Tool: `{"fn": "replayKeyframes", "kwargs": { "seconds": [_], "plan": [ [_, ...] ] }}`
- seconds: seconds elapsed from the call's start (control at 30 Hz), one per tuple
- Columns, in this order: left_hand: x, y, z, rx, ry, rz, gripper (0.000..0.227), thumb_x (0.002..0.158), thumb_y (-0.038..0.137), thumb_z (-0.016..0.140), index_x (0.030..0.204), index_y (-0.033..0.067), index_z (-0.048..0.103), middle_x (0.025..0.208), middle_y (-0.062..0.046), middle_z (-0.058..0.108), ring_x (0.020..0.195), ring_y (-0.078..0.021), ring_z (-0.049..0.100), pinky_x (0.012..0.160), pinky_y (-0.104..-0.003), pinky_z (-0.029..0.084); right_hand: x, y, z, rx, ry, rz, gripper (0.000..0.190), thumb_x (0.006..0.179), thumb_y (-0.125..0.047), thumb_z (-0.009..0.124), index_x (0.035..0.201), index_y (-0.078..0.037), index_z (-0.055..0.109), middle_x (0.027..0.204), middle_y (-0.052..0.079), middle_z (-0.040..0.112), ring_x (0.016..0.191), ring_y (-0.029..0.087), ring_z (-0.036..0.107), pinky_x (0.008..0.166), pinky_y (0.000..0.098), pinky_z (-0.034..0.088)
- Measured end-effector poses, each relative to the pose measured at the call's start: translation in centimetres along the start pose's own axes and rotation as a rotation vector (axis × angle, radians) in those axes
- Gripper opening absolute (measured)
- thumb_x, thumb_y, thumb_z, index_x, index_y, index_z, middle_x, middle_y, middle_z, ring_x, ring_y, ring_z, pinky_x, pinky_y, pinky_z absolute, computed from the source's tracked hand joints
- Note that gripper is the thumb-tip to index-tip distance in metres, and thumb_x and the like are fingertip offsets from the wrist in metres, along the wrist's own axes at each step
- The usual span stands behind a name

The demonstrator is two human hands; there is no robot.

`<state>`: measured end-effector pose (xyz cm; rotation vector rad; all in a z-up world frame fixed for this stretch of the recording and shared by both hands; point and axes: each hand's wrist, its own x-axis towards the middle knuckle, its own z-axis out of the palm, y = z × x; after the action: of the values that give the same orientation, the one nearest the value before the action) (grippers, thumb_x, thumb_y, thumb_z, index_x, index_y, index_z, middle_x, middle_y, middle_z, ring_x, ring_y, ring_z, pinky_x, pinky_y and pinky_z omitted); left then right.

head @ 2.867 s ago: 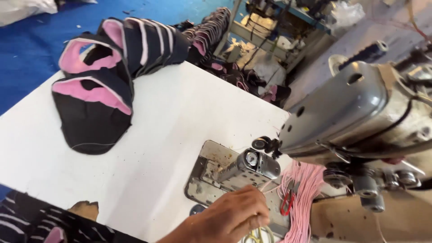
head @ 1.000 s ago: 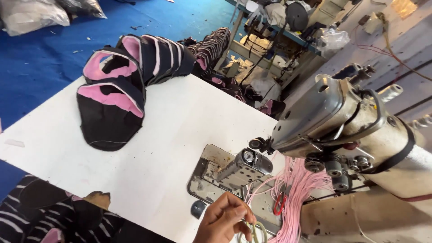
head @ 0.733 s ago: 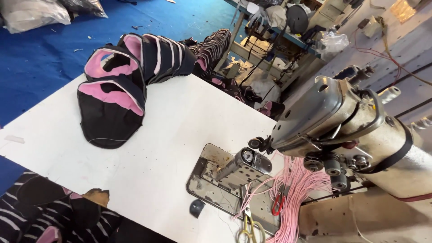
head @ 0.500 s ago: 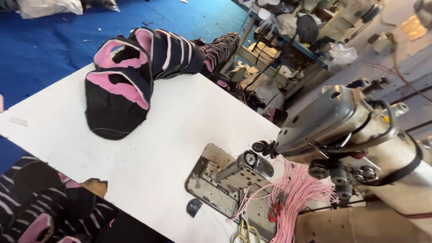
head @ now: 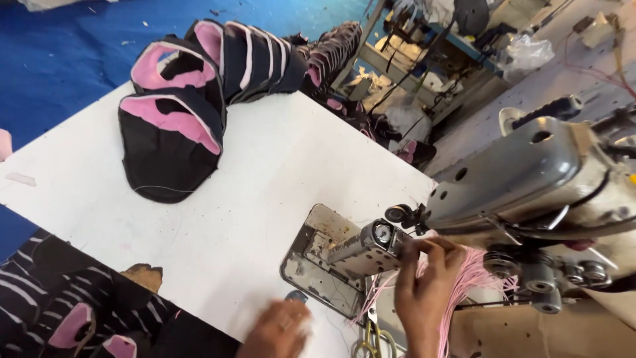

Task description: The person uses a sewing machine to stitch the pink trim onto a black shoe. They guide the shoe under the needle, cut the thread with scissors, and adjust the pink thread on the machine.

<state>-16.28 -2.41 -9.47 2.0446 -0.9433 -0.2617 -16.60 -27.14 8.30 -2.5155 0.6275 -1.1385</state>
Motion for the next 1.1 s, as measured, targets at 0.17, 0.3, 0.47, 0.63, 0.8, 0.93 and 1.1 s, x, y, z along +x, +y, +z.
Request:
{"fn": "replayKeyframes", "kwargs": {
  "seconds": [0.17,0.3,0.47,0.63,0.8,0.93,1.1],
  "plan": [
    [7.1,-0.7,-4.6,0.194,-0.065,-0.040,0.049,0.088,0.033,0.074,0.118,-0.0024,0.060,0.116,-0.022,0.062,0.107,-0.0357,0.062,0.091,-0.048,0.053,0.5,2.8,-1.7,-0.303,-0.041,-0.268,0.013,0.097,-0.011,0.064,0.100,0.001,0.059,0.112,0.020,0.053,0.106,0.036,0.051,0.090,0.0466,0.045],
    [8.8,0.5,-7.0,0.202,-0.193,-0.069,0.036,0.086,0.026,0.076,0.109,0.0033,0.059,0.106,-0.015,0.060,0.094,-0.0305,0.062,0.080,-0.045,0.052,1.9,0.5,-3.6,-0.488,-0.200,-0.273,0.019,0.088,-0.016,0.066,0.088,0.001,0.058,0.107,0.021,0.054,0.083,0.030,0.054,0.069,0.0425,0.047],
    [9.1,0.0,-9.6,-0.042,-0.125,-0.097,0.024,0.086,0.018,0.074,0.099,0.0070,0.058,0.090,-0.009,0.060,0.080,-0.0269,0.064,0.067,-0.042,0.051,1.2,3.4,-4.8,0.468,-0.399,0.426,0.014,0.086,-0.011,0.058,0.090,0.002,0.058,0.100,0.015,0.055,0.063,0.017,0.048,0.055,0.0317,0.041],
    [8.7,-0.4,-8.9,-0.123,-0.010,-0.064,0.017,0.090,0.016,0.071,0.090,0.0063,0.057,0.084,-0.008,0.063,0.069,-0.0245,0.066,0.060,-0.040,0.051,0.4,3.7,-5.6,1.265,-0.242,0.770,0.016,0.090,-0.013,0.056,0.099,0.000,0.058,0.102,0.014,0.062,0.050,0.010,0.044,0.049,0.0261,0.038],
    [8.1,-1.9,-7.5,-0.206,0.063,-0.056,0.012,0.094,0.018,0.068,0.092,0.0070,0.063,0.084,-0.006,0.066,0.064,-0.0162,0.069,0.055,-0.034,0.054,1.5,7.7,-4.8,0.243,-0.408,0.508,0.019,0.099,-0.024,0.052,0.099,-0.006,0.058,0.088,0.014,0.070,0.048,0.011,0.051,0.050,0.0282,0.046],
    [8.1,-1.4,-7.9,-0.304,0.069,-0.126,0.016,0.096,0.022,0.067,0.102,0.0082,0.069,0.078,-0.005,0.067,0.059,-0.0138,0.066,0.051,-0.033,0.052,1.7,17.8,-5.5,-0.840,-0.455,0.286,0.029,0.104,-0.035,0.051,0.105,-0.008,0.063,0.077,0.013,0.071,0.055,0.020,0.058,0.056,0.0357,0.051],
    [8.4,-1.7,-8.6,-0.536,0.069,-0.070,0.024,0.102,0.022,0.065,0.120,0.0063,0.070,0.074,-0.007,0.067,0.061,-0.0140,0.064,0.053,-0.031,0.052,-1.8,16.8,-5.0,-0.696,-0.319,0.122,0.048,0.100,-0.040,0.066,0.121,0.003,0.066,0.085,0.023,0.068,0.079,0.037,0.065,0.076,0.0467,0.054]
  ]
}}
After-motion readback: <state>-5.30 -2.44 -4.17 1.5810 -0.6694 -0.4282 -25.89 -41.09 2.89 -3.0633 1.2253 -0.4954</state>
